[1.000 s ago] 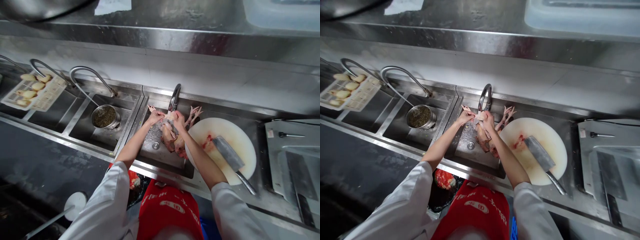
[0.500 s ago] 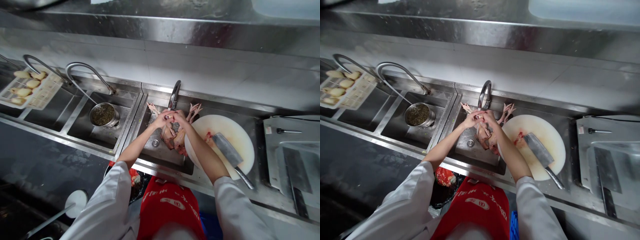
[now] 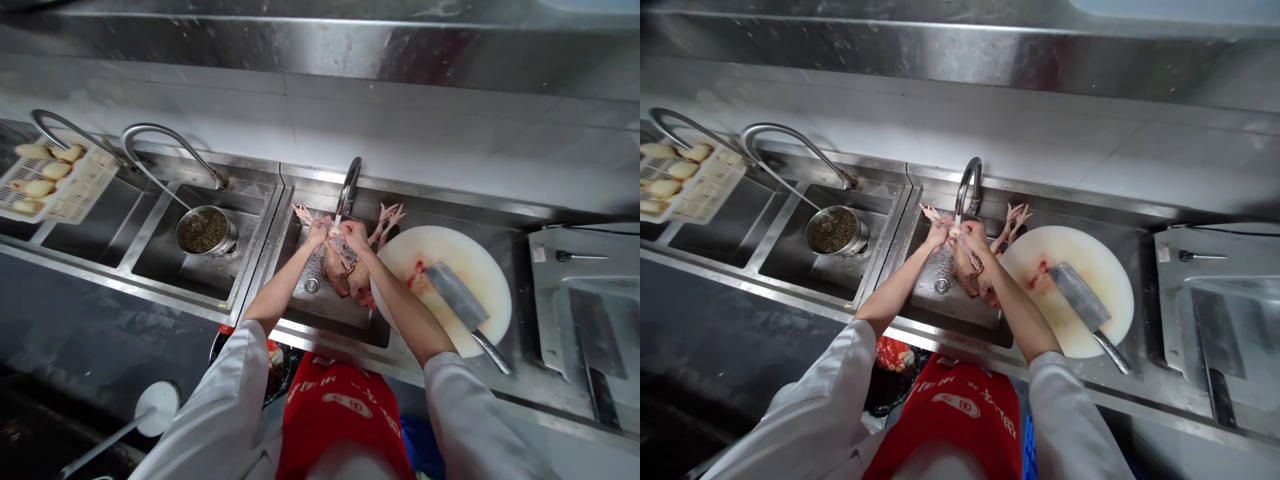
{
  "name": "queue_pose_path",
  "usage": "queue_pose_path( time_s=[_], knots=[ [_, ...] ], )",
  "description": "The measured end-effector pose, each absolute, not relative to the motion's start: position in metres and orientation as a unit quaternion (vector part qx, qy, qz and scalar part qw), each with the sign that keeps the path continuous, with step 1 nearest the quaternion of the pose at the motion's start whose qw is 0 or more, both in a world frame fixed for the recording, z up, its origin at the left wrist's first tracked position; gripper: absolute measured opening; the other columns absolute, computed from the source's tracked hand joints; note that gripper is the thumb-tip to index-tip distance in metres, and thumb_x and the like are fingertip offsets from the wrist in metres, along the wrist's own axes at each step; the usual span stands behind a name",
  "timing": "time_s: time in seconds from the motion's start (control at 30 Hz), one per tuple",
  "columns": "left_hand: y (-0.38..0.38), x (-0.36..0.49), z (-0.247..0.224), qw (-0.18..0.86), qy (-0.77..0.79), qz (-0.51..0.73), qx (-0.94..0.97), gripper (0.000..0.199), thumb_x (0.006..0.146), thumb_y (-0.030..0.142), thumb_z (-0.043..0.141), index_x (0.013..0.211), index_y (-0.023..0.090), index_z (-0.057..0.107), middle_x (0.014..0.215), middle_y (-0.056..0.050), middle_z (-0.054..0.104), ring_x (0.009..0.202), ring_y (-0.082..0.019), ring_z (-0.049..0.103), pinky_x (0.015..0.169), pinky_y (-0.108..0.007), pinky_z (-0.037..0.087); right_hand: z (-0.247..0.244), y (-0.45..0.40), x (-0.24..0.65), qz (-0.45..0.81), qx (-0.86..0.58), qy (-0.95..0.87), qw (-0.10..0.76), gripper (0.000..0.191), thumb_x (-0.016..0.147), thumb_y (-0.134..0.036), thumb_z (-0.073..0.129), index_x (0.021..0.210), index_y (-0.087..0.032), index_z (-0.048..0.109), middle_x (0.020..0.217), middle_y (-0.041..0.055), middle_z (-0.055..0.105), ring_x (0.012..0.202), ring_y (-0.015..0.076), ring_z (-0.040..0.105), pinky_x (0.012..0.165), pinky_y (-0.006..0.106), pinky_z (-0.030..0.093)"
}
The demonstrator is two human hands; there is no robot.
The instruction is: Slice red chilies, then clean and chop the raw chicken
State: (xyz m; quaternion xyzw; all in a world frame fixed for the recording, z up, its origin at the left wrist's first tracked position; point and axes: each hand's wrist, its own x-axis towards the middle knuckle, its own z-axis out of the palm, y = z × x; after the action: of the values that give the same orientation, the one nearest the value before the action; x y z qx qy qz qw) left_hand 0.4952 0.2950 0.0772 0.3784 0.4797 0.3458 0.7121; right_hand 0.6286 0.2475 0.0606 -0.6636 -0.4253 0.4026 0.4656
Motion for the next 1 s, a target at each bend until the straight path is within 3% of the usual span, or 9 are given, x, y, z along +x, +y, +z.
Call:
queue_pose_path(
  time_s=[0.2,0.3,0.4,0.5,0.6,0.77,0.87,1.0],
  knots=[
    [0.296,0.492,0.075,0.707,0.469,0.332,0.413,0.039,0.1,0.047,0.057,0.076,0.016,0.057,0.048,0.005,0.05,0.034,-0.005,0.036,0.04,-0.018,0.028,0.062,0.248,0.618,0.41,-0.619,-0.46,0.486,0.03,0.083,-0.05,0.059,0.082,-0.021,0.06,0.07,-0.0014,0.061,0.06,0.0128,0.052,0.055,0.024,0.041],
    [0.293,0.494,0.074,0.691,0.499,0.335,0.403,0.029,0.097,0.044,0.064,0.087,0.016,0.06,0.052,0.005,0.052,0.037,-0.006,0.042,0.044,-0.019,0.035,0.069,0.244,0.611,0.343,-0.626,-0.523,0.466,0.024,0.086,-0.044,0.059,0.079,-0.021,0.056,0.07,-0.0015,0.059,0.065,0.014,0.052,0.063,0.025,0.043],
    [0.288,0.492,0.074,0.692,0.509,0.32,0.4,0.027,0.095,0.043,0.067,0.096,0.017,0.06,0.053,0.006,0.052,0.036,-0.006,0.043,0.041,-0.019,0.031,0.075,0.242,0.611,0.286,-0.638,-0.573,0.427,0.019,0.09,-0.036,0.052,0.078,-0.022,0.056,0.073,0.0004,0.06,0.069,0.0158,0.053,0.071,0.028,0.042],
    [0.284,0.489,0.073,0.698,0.494,0.324,0.405,0.033,0.095,0.05,0.065,0.09,0.018,0.057,0.052,0.006,0.051,0.032,-0.005,0.039,0.037,-0.019,0.025,0.074,0.245,0.621,0.268,-0.679,-0.564,0.386,0.015,0.088,-0.029,0.052,0.077,-0.022,0.057,0.072,0.0016,0.06,0.069,0.0173,0.053,0.073,0.029,0.042],
    [0.284,0.488,0.074,0.691,0.473,0.353,0.417,0.046,0.096,0.057,0.061,0.073,0.018,0.052,0.05,0.005,0.049,0.035,-0.005,0.038,0.038,-0.018,0.027,0.069,0.25,0.632,0.28,-0.725,-0.484,0.403,0.014,0.086,-0.028,0.052,0.074,-0.022,0.056,0.068,0.0009,0.058,0.067,0.0171,0.052,0.071,0.029,0.043],
    [0.286,0.485,0.085,0.682,0.483,0.335,0.436,0.062,0.096,0.069,0.048,0.065,0.016,0.057,0.049,0.001,0.051,0.039,-0.007,0.04,0.042,-0.02,0.031,0.072,0.248,0.631,0.35,-0.642,-0.491,0.474,0.027,0.089,-0.048,0.058,0.088,-0.021,0.063,0.07,-0.0007,0.061,0.07,0.0159,0.055,0.068,0.026,0.045],
    [0.286,0.483,0.094,0.665,0.502,0.285,0.474,0.075,0.099,0.072,0.031,0.069,0.014,0.066,0.047,-0.003,0.053,0.043,-0.011,0.047,0.045,-0.022,0.037,0.085,0.244,0.624,0.357,-0.611,-0.57,0.418,0.029,0.086,-0.047,0.064,0.088,-0.019,0.067,0.073,-0.0001,0.064,0.071,0.0152,0.055,0.069,0.025,0.044],
    [0.282,0.48,0.097,0.637,0.524,0.241,0.512,0.079,0.097,0.076,0.03,0.062,0.014,0.064,0.045,-0.002,0.051,0.04,-0.01,0.044,0.042,-0.021,0.033,0.095,0.245,0.625,0.291,-0.612,-0.654,0.336,0.025,0.092,-0.029,0.051,0.076,-0.018,0.066,0.077,0.0037,0.067,0.074,0.0163,0.055,0.073,0.027,0.04]
  ],
)
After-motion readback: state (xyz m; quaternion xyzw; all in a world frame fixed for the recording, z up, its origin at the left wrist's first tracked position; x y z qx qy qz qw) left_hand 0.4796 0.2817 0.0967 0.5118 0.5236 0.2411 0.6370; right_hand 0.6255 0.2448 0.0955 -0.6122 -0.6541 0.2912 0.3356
